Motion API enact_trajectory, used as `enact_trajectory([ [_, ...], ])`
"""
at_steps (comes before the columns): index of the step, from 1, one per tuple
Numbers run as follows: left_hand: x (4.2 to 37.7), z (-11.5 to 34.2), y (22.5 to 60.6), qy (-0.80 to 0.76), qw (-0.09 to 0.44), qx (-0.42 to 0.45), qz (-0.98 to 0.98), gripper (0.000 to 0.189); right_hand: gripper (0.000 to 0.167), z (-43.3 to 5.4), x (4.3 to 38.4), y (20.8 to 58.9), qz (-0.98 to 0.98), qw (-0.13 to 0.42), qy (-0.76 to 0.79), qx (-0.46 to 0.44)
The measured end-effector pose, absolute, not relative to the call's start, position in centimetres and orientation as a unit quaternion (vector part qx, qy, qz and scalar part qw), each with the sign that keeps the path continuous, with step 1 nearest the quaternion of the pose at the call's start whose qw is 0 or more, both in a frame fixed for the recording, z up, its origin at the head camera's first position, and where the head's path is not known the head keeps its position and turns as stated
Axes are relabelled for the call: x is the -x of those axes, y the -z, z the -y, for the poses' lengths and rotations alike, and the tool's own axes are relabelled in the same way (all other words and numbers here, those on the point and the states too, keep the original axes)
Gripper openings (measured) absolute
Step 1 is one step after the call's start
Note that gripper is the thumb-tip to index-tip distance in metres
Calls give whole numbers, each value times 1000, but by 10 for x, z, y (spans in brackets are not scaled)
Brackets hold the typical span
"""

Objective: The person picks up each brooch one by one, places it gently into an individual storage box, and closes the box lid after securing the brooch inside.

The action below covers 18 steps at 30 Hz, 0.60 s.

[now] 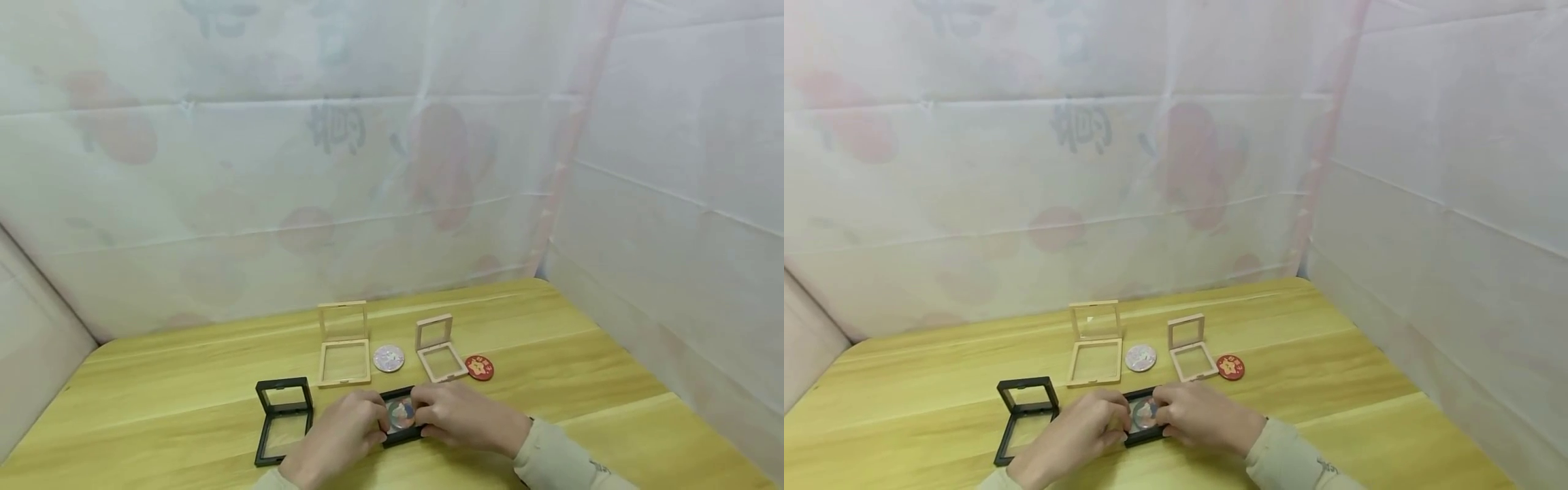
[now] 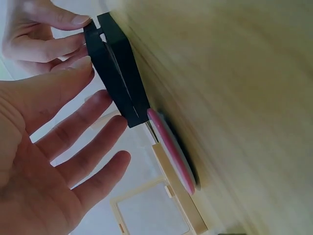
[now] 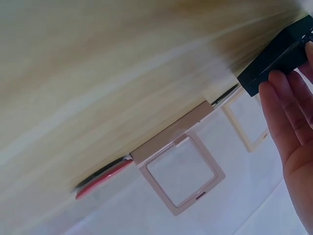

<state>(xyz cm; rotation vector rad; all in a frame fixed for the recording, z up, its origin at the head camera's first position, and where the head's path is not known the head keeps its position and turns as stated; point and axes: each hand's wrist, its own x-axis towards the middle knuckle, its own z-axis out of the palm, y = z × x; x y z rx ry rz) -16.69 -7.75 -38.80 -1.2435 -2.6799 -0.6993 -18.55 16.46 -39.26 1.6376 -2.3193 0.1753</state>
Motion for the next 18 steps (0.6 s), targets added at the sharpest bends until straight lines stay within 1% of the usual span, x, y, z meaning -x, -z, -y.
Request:
enact_trajectory([
  [6,166,74,389,201,60,404,890,14,14,-163,186,391,810,132,-56,-569],
  [13,164,70,389,163,83,409,894,13,15,-161,185,389,819,109,-62,-560],
  [18,162,67,389,147,86,396,902,15,15,-161,185,390,821,103,-70,-557],
])
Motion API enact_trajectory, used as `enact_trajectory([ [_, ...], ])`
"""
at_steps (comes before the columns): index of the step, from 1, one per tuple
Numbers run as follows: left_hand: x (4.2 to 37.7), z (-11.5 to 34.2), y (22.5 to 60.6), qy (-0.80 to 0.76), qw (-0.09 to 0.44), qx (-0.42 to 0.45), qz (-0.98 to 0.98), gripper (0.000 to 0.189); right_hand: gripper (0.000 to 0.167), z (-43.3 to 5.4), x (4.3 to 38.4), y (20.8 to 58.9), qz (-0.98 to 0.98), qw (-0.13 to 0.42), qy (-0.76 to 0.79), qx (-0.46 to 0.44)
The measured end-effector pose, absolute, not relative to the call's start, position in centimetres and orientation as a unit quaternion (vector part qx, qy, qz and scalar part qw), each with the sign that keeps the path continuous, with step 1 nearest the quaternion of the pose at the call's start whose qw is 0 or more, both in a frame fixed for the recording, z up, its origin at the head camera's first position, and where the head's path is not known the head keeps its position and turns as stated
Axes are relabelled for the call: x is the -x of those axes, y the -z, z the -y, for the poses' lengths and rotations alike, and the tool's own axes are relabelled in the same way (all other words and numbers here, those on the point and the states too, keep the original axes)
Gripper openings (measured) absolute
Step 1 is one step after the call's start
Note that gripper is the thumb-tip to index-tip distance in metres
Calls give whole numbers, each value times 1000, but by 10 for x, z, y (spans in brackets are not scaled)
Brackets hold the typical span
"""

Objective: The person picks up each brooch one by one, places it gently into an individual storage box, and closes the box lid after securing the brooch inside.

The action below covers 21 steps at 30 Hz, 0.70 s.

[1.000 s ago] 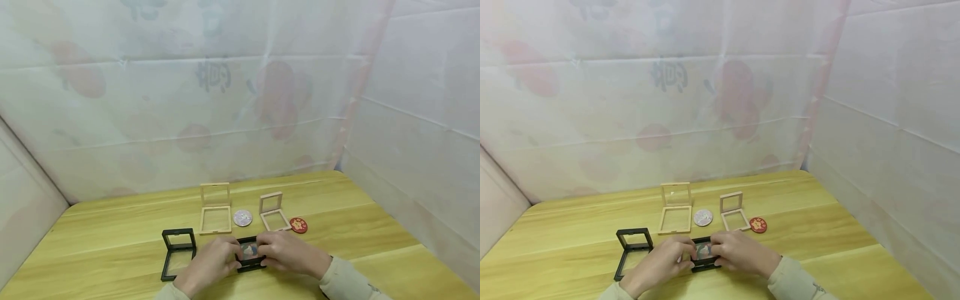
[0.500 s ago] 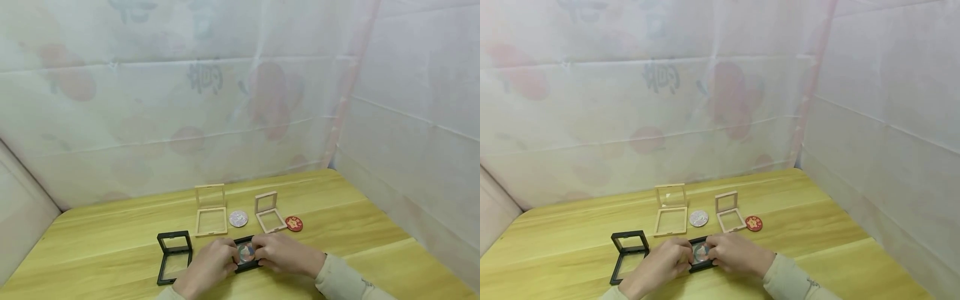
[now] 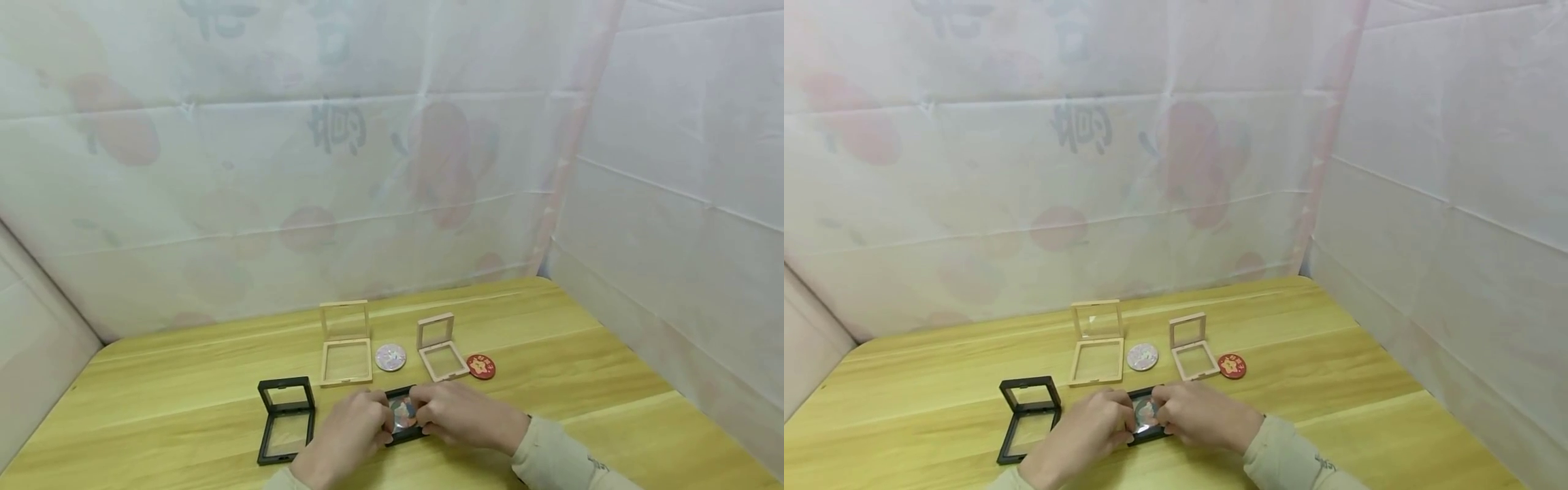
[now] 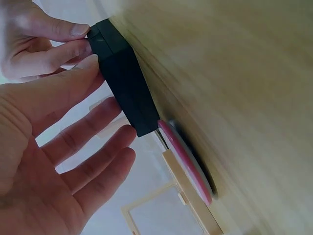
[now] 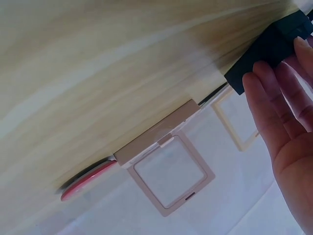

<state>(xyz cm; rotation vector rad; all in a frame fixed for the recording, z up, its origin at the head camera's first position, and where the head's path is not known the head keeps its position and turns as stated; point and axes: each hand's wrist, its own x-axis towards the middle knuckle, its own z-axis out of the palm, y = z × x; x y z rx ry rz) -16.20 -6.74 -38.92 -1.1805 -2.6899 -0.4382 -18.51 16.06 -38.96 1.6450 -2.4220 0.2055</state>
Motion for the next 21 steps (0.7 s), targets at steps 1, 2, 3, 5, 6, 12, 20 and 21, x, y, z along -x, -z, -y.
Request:
enact_trajectory([
  [1,161,67,389,148,85,395,903,15,16,-160,185,390,820,104,-71,-558],
  [2,160,67,389,150,83,393,903,16,16,-160,184,390,820,104,-72,-558],
  [3,159,67,389,152,82,392,904,16,16,-160,184,390,820,105,-71,-558],
  [5,158,67,389,162,78,389,904,17,16,-160,184,389,820,106,-72,-557],
  [6,157,67,388,167,78,388,903,17,15,-160,183,389,821,107,-73,-556],
  [12,158,65,388,174,85,383,903,18,17,-161,185,388,821,109,-79,-555],
  [20,156,64,388,177,86,379,904,18,21,-161,186,388,824,82,-104,-551],
  [21,156,64,388,175,83,377,906,18,20,-161,186,389,823,83,-103,-553],
])
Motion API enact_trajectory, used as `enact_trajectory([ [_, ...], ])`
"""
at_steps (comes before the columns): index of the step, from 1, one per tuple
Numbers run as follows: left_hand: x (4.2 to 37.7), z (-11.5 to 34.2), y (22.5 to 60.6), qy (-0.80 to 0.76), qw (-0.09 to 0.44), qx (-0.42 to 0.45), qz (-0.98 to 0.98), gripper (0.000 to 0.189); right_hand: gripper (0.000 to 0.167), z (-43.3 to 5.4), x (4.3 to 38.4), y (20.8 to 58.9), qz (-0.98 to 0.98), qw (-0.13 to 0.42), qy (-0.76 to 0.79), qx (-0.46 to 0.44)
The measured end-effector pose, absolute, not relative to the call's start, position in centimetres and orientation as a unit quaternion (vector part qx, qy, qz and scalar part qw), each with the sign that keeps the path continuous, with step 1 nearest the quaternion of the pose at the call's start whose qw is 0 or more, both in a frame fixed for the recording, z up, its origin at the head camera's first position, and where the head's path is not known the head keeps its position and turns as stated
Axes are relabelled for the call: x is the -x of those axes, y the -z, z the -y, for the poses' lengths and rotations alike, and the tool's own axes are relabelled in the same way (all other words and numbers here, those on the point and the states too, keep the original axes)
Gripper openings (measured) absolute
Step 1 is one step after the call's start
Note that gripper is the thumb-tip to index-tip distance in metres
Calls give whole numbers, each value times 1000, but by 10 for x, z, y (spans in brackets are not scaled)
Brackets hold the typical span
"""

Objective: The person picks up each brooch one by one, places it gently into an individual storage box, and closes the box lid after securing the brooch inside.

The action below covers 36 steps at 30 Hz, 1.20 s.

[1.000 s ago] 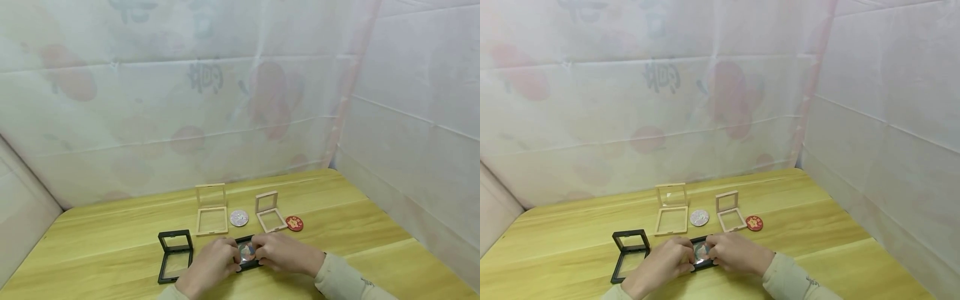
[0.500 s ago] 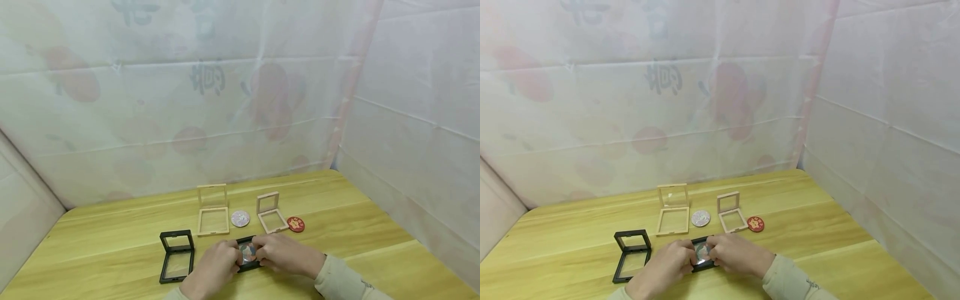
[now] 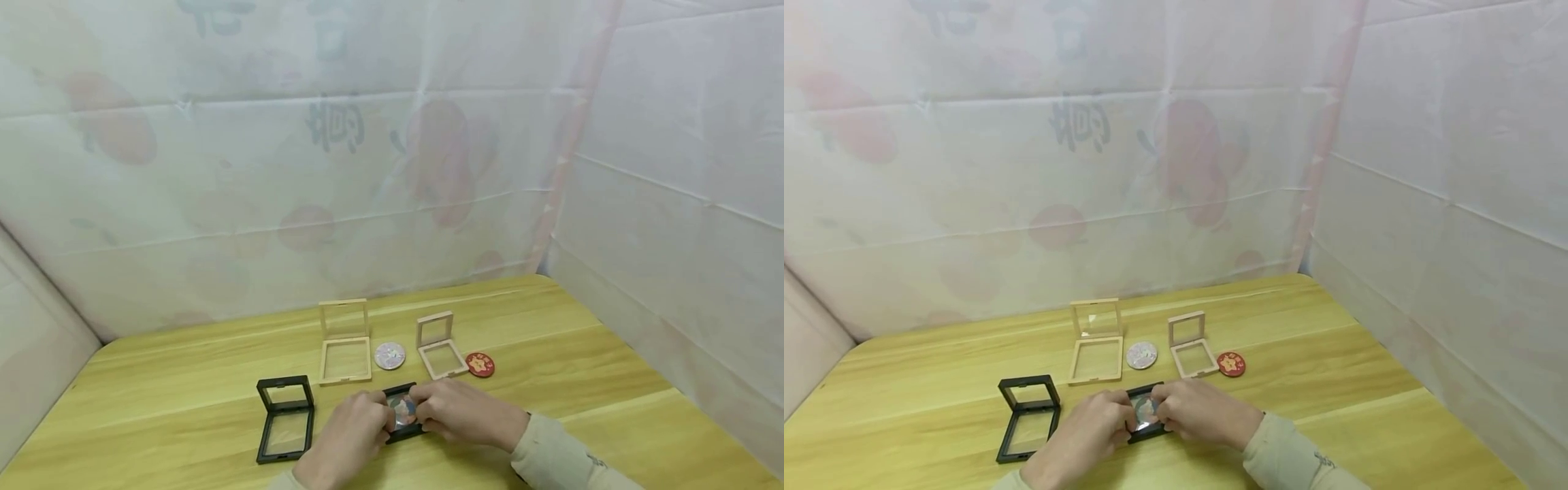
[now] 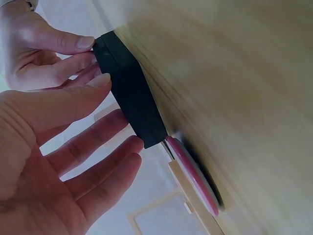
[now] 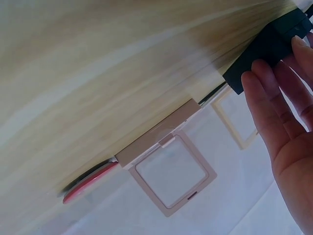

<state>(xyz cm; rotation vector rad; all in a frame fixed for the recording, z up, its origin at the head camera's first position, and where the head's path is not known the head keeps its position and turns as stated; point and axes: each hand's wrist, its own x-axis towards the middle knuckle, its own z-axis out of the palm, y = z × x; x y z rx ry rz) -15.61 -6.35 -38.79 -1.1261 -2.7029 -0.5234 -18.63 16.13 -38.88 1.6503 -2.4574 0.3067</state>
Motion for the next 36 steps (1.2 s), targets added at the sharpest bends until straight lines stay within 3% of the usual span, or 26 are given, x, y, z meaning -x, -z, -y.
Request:
enact_trajectory([
  [14,152,64,389,155,89,375,910,14,17,-159,184,385,831,75,-95,-542],
  [24,149,71,378,164,41,384,907,13,16,-162,187,386,826,86,-84,-551],
  [36,152,85,368,189,114,352,910,12,18,-158,191,384,817,125,-124,-549],
])
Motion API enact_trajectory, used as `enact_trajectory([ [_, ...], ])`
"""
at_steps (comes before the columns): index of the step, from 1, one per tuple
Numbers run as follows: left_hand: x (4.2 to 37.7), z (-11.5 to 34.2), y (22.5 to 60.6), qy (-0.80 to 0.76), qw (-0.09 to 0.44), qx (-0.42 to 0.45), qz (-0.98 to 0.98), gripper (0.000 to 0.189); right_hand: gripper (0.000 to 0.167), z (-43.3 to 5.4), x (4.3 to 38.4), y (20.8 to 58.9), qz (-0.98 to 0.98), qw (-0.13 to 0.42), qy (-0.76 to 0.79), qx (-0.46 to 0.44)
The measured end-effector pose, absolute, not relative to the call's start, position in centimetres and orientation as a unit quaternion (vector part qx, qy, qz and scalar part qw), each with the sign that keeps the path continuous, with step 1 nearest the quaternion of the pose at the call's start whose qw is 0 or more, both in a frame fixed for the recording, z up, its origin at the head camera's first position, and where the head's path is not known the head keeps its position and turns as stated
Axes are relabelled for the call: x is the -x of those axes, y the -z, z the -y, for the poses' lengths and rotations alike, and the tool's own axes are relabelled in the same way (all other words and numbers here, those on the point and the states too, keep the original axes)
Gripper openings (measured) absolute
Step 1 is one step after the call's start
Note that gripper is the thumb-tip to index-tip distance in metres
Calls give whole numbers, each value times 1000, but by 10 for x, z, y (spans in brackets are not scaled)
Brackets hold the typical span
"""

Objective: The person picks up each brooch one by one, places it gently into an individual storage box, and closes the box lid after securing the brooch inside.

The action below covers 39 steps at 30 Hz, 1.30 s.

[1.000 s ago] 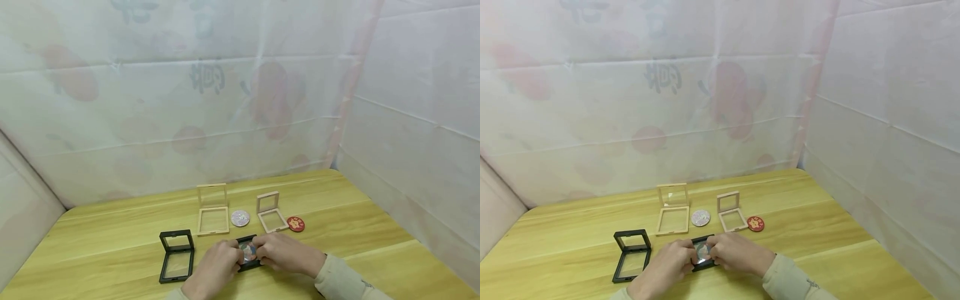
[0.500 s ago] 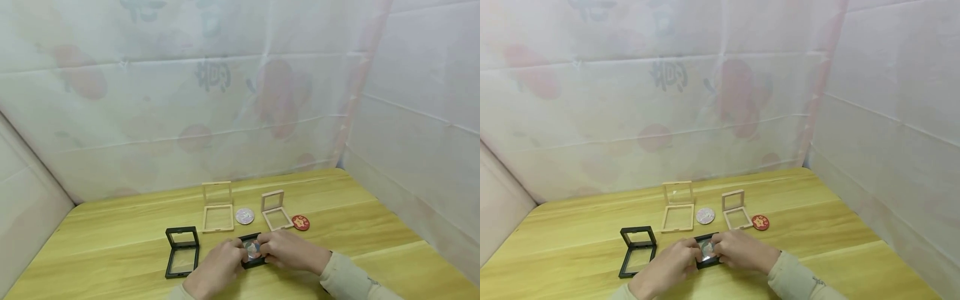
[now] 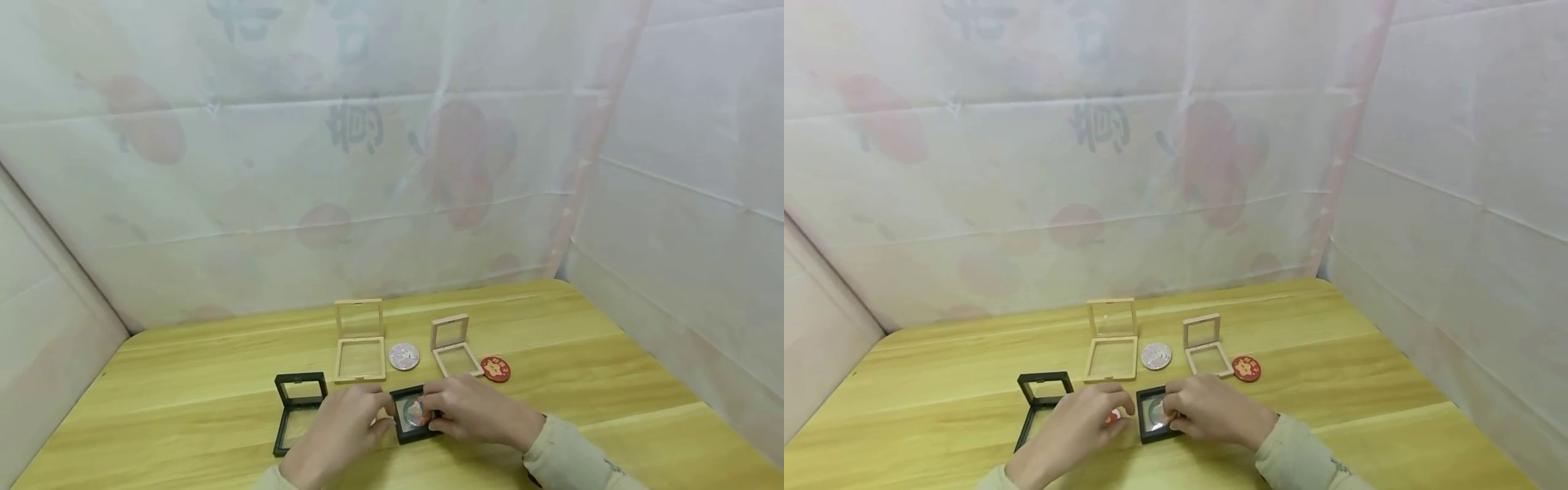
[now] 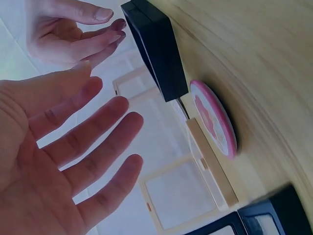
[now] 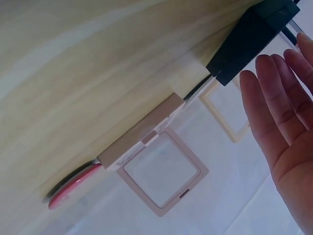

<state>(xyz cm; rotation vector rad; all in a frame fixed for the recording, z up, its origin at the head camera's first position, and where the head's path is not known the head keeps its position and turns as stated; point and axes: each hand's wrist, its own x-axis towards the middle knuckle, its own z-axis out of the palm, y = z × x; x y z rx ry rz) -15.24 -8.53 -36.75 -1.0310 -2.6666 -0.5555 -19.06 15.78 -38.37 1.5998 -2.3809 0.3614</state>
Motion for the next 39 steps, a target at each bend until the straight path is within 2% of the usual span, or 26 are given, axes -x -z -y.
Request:
enact_trajectory([
  [6,149,93,362,201,149,338,907,11,18,-156,193,382,810,159,-109,-554],
  [13,146,108,355,218,184,294,912,15,15,-154,195,377,814,150,-112,-550],
  [23,144,119,354,250,197,266,910,12,12,-152,196,374,823,141,-125,-536],
  [30,138,136,358,253,179,249,918,24,13,-152,197,375,819,150,-130,-539],
  [36,133,148,364,243,168,248,922,22,11,-151,196,375,818,144,-138,-539],
  [39,132,155,367,244,159,255,922,14,11,-152,196,374,820,143,-134,-538],
])
